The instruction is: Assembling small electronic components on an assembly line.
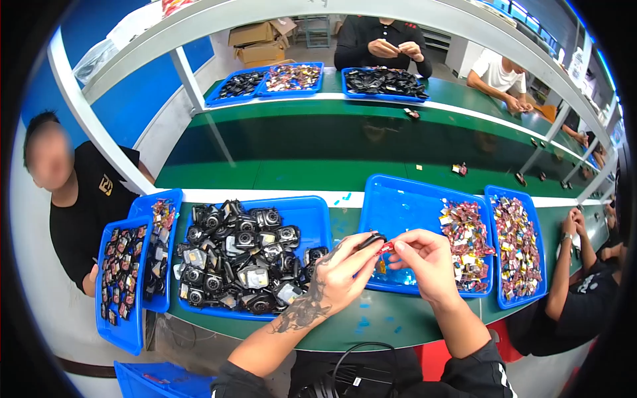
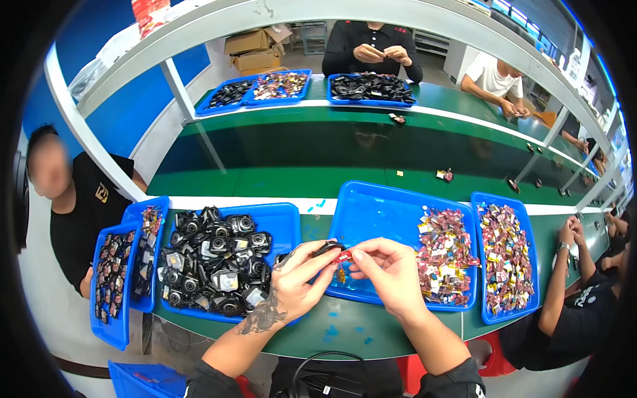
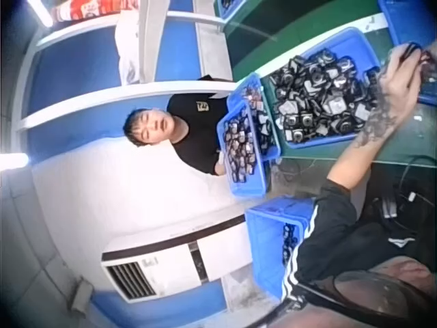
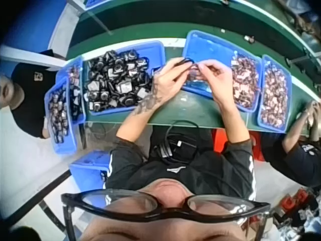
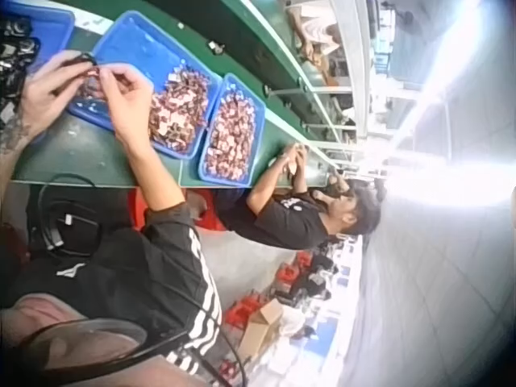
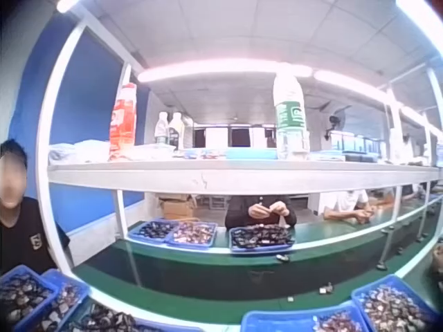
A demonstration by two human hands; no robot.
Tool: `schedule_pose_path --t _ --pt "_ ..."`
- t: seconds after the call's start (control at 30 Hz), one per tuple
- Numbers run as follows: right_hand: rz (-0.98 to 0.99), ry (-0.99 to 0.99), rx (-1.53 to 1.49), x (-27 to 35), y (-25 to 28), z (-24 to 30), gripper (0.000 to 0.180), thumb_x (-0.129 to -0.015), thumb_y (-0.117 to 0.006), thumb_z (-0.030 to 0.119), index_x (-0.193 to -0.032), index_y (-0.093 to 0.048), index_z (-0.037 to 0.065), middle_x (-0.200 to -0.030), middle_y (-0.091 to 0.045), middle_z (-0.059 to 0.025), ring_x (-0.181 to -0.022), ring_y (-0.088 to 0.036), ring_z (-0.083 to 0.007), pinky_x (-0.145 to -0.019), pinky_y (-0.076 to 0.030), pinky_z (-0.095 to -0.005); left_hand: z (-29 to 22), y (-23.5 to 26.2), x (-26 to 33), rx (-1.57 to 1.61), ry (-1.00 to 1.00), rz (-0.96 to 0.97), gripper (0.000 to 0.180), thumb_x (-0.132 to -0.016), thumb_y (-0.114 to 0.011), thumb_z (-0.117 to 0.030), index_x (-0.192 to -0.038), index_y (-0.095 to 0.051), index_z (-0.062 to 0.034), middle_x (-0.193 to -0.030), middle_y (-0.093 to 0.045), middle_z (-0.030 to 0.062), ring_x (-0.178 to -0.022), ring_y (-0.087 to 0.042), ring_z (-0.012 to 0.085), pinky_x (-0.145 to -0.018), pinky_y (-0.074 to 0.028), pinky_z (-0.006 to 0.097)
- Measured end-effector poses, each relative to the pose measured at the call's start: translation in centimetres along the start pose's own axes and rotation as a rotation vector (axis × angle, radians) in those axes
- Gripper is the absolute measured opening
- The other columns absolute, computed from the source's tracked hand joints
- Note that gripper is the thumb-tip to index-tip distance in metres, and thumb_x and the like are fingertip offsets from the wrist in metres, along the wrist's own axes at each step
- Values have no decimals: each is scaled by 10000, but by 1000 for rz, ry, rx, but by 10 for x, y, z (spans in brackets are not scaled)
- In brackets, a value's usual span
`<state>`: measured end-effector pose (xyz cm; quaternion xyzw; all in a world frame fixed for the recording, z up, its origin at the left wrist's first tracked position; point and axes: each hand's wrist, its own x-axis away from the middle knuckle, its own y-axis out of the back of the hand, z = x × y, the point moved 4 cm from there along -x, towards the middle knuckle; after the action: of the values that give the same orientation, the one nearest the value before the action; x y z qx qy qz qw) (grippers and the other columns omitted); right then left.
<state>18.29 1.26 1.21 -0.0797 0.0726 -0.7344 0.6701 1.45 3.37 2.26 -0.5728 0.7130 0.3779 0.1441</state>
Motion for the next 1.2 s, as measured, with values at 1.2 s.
schedule_pose_path --t 1.2 --pt "-20 268 595 1 -11 10 246 -792 -762 70 -948 -583 6 -868 -595 -54 -689 -592 -111 -593 -497 -242 23 -15 10 706 535 118 410 -866 -622 71 -1270 -571 21 -1160 -647 128 -1007 -630 123 -819 -535 227"
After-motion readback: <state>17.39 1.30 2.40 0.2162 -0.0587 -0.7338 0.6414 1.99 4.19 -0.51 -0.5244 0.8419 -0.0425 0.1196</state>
